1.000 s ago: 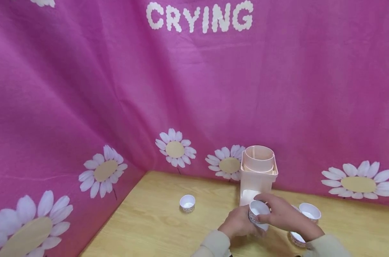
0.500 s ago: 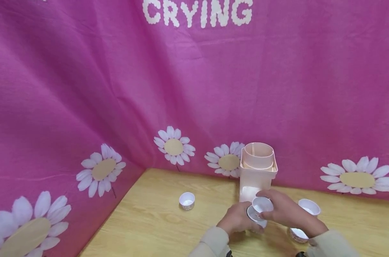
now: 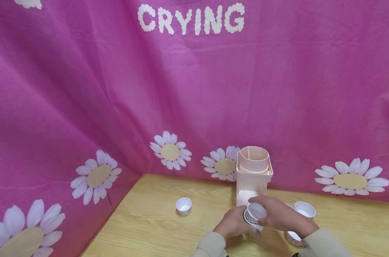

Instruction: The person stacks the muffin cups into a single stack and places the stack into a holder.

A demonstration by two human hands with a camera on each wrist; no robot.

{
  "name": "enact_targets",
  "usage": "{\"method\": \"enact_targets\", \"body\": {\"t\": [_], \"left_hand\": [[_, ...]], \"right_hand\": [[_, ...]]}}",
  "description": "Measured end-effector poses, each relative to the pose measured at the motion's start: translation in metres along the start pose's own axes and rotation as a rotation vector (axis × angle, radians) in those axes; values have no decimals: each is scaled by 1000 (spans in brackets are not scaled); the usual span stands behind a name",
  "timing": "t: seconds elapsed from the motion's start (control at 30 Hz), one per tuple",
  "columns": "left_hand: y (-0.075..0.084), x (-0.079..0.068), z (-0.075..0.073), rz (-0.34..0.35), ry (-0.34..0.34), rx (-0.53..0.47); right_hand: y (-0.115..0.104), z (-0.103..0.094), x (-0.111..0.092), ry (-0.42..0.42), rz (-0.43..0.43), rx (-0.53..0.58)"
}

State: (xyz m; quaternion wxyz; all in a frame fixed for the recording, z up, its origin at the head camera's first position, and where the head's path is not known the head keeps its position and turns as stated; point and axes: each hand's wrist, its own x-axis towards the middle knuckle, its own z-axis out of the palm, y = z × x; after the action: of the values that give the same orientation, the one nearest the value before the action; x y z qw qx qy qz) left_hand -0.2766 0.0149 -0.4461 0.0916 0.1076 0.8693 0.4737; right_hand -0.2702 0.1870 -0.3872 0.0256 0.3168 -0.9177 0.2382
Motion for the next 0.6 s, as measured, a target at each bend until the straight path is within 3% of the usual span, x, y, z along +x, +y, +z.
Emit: {"method": "enact_targets", "body": {"t": [0.13, 0.23, 0.4, 0.6], "left_hand": [[0, 0, 0, 0, -1, 6], [1, 1, -2, 17, -11, 12], [2, 1, -4, 36, -16, 7], [2, -1, -3, 10, -28, -27]], "right_hand": [[0, 5, 3, 7, -124, -102], [-2, 6, 7, -7, -162, -150], [-3, 5, 12, -65, -134, -108], [-5, 5, 11, -109, -60, -77]]}}
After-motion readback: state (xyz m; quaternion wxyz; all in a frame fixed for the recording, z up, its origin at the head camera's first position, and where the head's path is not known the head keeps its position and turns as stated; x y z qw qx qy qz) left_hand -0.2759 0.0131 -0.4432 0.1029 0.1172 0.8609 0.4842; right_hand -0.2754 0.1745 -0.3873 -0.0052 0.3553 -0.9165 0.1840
